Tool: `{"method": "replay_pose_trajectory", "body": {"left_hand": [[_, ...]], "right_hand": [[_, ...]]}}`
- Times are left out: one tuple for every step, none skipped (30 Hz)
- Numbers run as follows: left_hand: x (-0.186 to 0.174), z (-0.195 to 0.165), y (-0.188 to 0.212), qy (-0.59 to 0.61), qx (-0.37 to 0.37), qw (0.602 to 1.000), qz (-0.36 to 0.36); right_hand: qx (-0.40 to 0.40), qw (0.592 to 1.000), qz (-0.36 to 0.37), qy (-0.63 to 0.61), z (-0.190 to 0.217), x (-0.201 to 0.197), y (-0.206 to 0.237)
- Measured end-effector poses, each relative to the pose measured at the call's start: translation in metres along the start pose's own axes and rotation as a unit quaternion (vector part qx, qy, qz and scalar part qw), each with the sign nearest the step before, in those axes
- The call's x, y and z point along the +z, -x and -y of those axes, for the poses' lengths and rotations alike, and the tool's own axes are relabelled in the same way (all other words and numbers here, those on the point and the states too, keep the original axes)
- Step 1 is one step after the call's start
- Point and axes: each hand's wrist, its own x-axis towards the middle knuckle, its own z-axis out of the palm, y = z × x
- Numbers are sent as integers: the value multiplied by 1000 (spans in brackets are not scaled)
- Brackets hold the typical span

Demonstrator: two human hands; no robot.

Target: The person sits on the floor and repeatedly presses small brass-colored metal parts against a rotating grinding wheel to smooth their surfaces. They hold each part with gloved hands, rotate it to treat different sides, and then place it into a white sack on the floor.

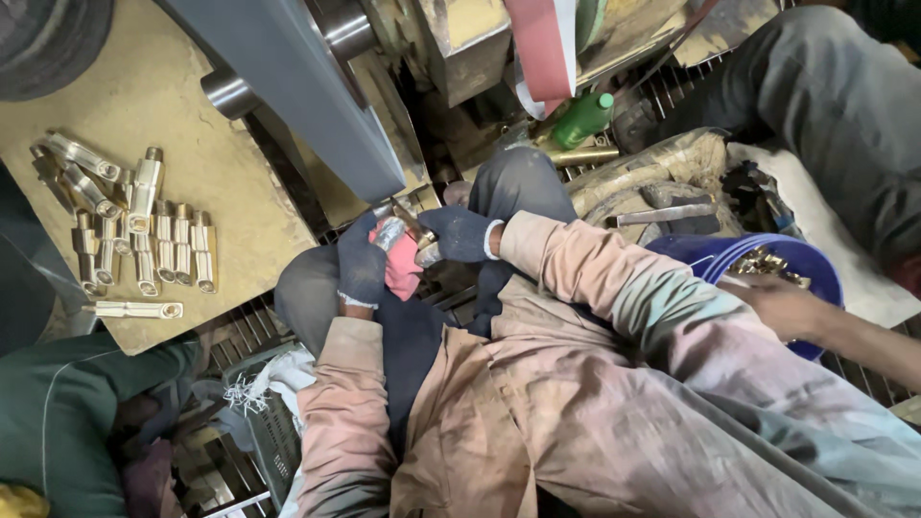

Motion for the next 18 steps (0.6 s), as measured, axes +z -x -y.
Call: {"method": "replay_pose_trajectory", "body": {"left_hand": [[1,-3,-1,-12,-2,1000,-5],[0,-6,-1,-25,-6,1000,-8],[1,-8,-2,-38,-12,999,-13],[1,-11,-3,-58,-22,998,-18],[2,-12,-4,-78,-33,996,-22],[2,-13,-6,-98,-43,994,-27],[3,-13,-7,-86,-44,995,-31],[3,-13,-9,-74,-46,996,-35],[4,-11,-10,-63,-47,996,-39],[4,-10,-11,-44,-53,997,-41],[4,-8,-12,-25,-59,997,-44],[4,-5,-13,-6,-65,997,-46],[4,-3,-13,-15,-69,996,-50],[3,-1,-14,-25,-73,996,-54],[3,2,-15,-35,-77,995,-58],[3,4,-16,-44,-80,994,-63],[3,6,-18,-54,-83,993,-68],[2,8,-19,-63,-84,992,-73]], "right_hand": [[2,1000,1,-9,-3,3,-1],[2,1000,2,-16,-5,5,-1],[3,1000,3,-23,-8,7,-2],[-9,1000,-1,-8,-10,8,-3],[-21,1000,-5,7,-11,10,-4],[-33,999,-8,23,-13,11,-5],[-43,999,-8,17,-14,12,-6],[-53,998,-8,10,-15,13,-6],[-64,998,-8,4,-16,13,-7],[-62,998,-6,8,-17,14,-8],[-59,998,-5,13,-18,14,-8],[-56,998,-4,19,-18,15,-9],[-67,998,-5,13,-18,14,-10],[-78,997,-6,7,-19,14,-11],[-89,996,-7,2,-19,14,-12],[-80,997,3,9,-18,13,-13],[-71,997,13,16,-18,13,-14],[-63,997,22,24,-17,11,-15]]}}
